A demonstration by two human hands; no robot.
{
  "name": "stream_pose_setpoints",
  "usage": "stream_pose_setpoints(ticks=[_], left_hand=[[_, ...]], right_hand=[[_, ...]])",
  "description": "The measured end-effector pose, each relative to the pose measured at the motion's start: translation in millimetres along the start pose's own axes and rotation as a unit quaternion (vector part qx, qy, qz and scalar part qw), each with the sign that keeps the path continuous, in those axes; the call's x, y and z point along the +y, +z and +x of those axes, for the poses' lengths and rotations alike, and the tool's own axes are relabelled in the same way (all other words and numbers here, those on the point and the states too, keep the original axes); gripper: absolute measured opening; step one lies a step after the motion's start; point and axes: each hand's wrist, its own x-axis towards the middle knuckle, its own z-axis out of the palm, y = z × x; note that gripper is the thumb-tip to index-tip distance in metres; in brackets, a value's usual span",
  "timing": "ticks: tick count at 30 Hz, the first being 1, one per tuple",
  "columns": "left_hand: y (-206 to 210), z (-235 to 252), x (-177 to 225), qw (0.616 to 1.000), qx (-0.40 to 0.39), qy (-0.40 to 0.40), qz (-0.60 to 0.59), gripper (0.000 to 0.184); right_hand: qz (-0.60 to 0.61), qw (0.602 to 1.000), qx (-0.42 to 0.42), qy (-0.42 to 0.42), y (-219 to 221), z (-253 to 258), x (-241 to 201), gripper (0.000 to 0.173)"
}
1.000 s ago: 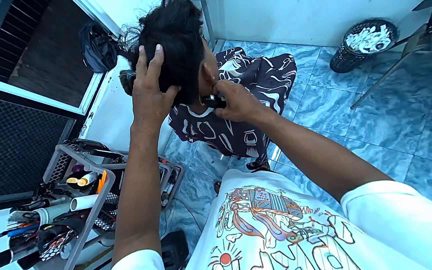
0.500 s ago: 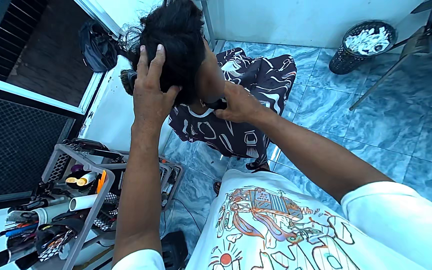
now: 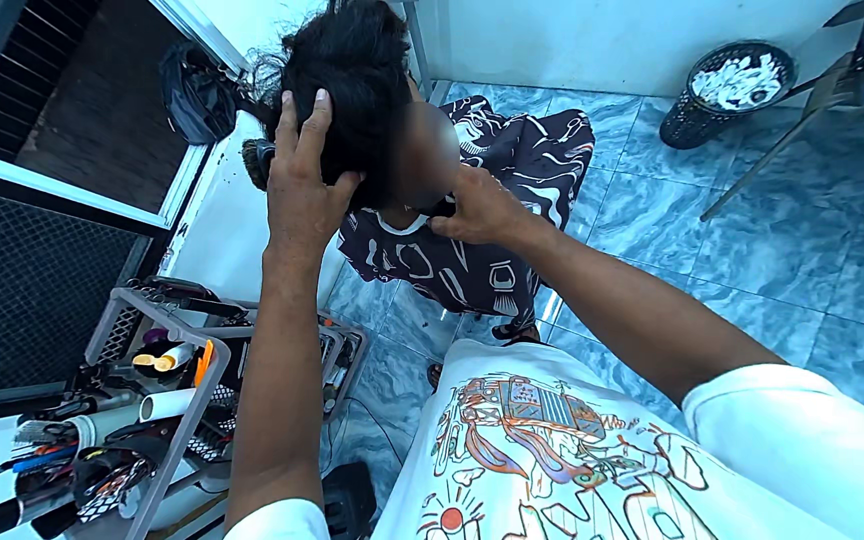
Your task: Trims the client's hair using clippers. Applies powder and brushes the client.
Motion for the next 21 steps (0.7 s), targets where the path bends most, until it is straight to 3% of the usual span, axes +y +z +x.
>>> stream_pose_setpoints(ticks=[3,8,13,21], left_hand=[[1,0,-1,1.0,0.004,0.003,-0.001,0.079],[1,0,0,1.0,0.003,0.002,0.0,0.079],[2,-1,-1,1.0,0.006,0.002,0.003,0.078],[-1,2,2,0.999,-0.031,-0.028,-0.005,0.078]], right_hand=[[0.028,0.999,0.035,-0.02,1,0,1,0.043],[0.0,1.0,0.0,-0.009,-1,1,1,0.043],[0.043,0.998,0.051,-0.021,-1,-2,2,0.045],[0.052,0.995,-0.089,0.004,-7,-23,19,0.039]])
